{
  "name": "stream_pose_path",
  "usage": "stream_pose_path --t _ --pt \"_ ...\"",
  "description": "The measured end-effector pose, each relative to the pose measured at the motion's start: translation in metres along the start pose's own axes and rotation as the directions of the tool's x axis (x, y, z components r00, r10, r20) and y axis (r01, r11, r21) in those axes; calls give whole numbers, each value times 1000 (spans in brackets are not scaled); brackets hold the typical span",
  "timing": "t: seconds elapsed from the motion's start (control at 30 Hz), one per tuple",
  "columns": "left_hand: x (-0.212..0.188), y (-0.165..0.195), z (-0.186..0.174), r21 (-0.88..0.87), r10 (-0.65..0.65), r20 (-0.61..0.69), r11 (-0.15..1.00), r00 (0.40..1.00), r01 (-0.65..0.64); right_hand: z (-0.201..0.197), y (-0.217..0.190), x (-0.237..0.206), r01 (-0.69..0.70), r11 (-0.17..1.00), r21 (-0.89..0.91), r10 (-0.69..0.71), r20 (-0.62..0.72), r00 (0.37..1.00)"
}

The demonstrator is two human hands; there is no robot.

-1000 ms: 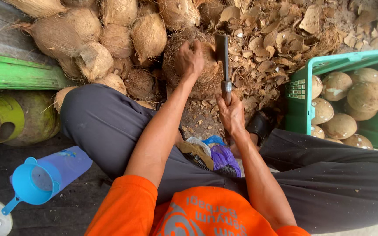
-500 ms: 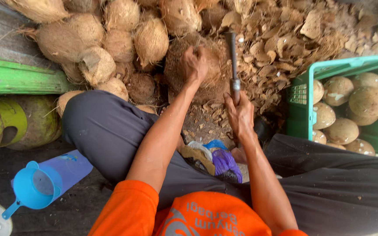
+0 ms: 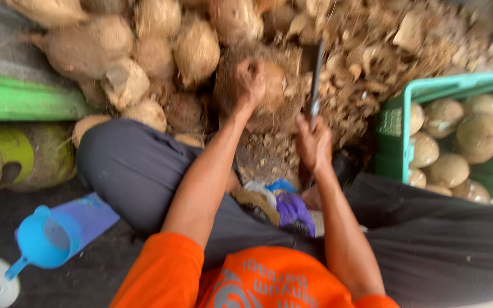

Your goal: The person sits on the ground and uses a machete to chop and trim the fibrous husk off coconuts, rotating each coconut to cut away the outer husk, then places the trimmed coconuts into a green plastic crate beside them.

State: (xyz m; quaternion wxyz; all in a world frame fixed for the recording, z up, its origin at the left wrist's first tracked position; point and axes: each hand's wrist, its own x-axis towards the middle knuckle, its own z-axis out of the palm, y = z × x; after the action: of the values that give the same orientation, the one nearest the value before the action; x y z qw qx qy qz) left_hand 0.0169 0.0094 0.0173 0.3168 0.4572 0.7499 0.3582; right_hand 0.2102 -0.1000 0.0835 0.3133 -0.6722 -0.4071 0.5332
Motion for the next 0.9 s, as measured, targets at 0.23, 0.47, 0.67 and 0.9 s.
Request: stream_pose_path --t 0.23,0.47,0.67,0.9 --pt "3 -20 -9 -103 82 23 992 996 -79 5 7 -11 196 968 154 -197 -4 980" --pt "-5 -20 -3 -104 -109 -76 989 991 101 27 52 3 -16 998 -63 26 161 987" --pt "-4 -8 2 -341 -201 -97 927 975 157 2 9 -7 18 1000 -22 -15 120 993" --pt "5 4 12 -53 -189 -23 981 982 187 0 -12 -18 279 940 199 -285 3 959"
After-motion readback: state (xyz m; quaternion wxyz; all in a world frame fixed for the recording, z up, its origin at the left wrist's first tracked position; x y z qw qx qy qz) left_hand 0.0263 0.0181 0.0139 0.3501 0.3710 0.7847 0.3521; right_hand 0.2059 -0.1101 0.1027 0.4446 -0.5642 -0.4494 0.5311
